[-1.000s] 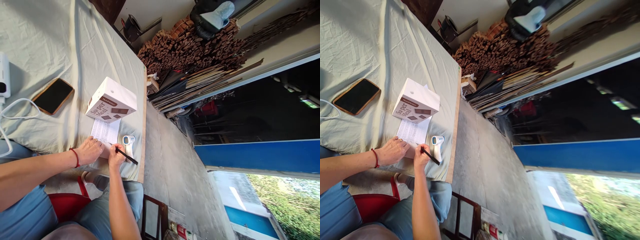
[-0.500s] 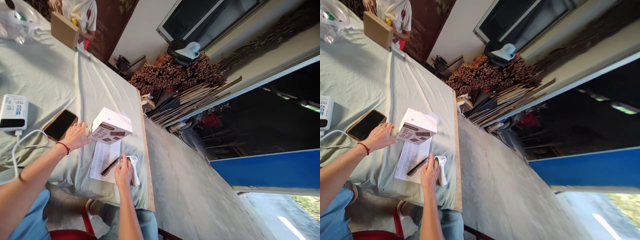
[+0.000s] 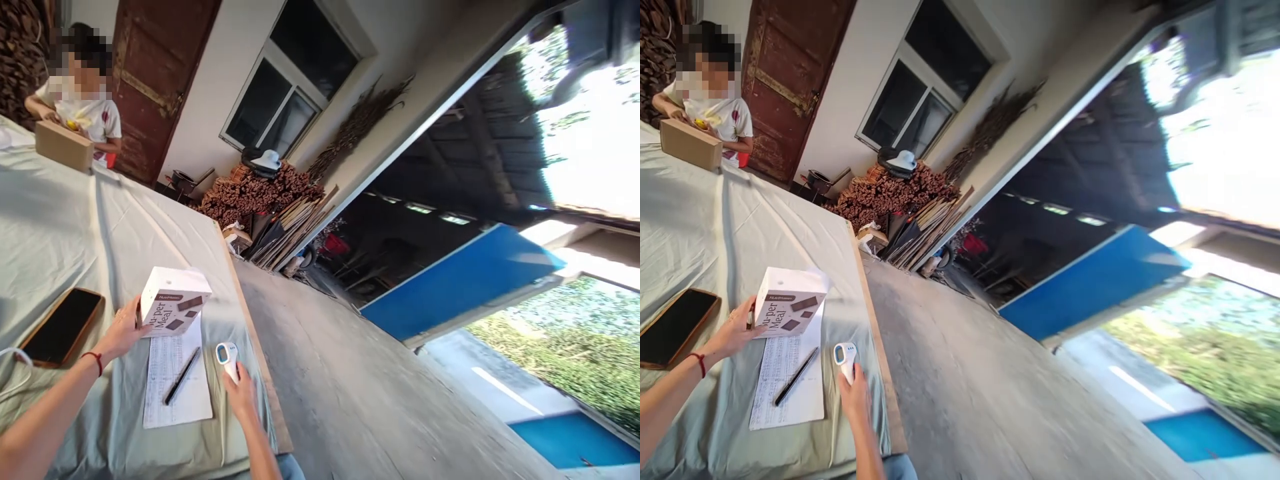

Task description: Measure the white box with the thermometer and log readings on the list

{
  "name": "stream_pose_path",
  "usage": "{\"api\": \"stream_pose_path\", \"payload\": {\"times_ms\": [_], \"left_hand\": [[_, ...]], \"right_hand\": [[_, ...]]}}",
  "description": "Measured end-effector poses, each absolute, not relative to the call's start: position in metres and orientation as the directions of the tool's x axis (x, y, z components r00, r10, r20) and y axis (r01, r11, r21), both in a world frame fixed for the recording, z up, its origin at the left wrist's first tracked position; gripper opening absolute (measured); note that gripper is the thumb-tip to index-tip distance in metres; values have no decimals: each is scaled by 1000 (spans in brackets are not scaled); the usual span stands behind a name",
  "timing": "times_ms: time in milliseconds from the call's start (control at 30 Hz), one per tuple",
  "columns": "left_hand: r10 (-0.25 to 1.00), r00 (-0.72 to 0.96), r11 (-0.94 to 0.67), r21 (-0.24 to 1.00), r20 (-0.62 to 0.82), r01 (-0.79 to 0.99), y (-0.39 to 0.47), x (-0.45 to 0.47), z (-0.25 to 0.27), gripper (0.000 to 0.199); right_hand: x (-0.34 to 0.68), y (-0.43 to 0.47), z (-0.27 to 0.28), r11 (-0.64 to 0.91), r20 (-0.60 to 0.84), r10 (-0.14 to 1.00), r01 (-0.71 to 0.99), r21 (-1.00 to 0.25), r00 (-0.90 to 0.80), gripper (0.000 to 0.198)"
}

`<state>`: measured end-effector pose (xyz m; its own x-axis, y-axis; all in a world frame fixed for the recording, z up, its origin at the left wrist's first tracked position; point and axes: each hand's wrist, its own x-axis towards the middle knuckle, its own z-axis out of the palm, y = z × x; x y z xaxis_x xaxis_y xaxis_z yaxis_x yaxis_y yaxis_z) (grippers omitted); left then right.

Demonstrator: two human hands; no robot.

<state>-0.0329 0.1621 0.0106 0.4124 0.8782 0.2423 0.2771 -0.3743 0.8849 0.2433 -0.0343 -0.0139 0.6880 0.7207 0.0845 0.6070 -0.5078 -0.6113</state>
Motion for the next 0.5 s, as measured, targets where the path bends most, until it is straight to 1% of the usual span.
{"api": "stream_pose_path", "payload": {"times_ms": [67,133,200,233,267,300,367,433,500], "left_hand": [[885,413,-333,913,216,236,159,-34,13,58],[891,418,-289,932,177,221,155,-36,17,56],[898,419,-250,941,137,227,151,-39,22,56],[900,419,-236,943,121,233,149,-39,24,56],[901,419,-228,943,111,242,148,-39,25,56],[902,418,-228,942,108,247,147,-39,27,55],[899,419,-247,937,126,247,146,-38,29,53],[895,420,-270,932,150,243,146,-37,30,53],[889,428,-284,929,162,238,146,-37,30,55]], "right_hand": [[227,-29,-5,-347,136,693,493,-798,708,52],[206,-24,11,-151,161,680,351,-924,716,51],[185,-15,31,61,159,709,166,-984,686,43],[175,-8,41,149,154,738,64,-987,657,42],[166,-1,50,201,139,779,-33,-979,611,41],[158,7,58,219,111,814,-125,-968,570,41],[146,24,68,199,38,854,-258,-945,520,40],[137,40,72,170,-12,869,-320,-932,495,41],[132,53,72,160,-25,878,-341,-926,479,41]]}}
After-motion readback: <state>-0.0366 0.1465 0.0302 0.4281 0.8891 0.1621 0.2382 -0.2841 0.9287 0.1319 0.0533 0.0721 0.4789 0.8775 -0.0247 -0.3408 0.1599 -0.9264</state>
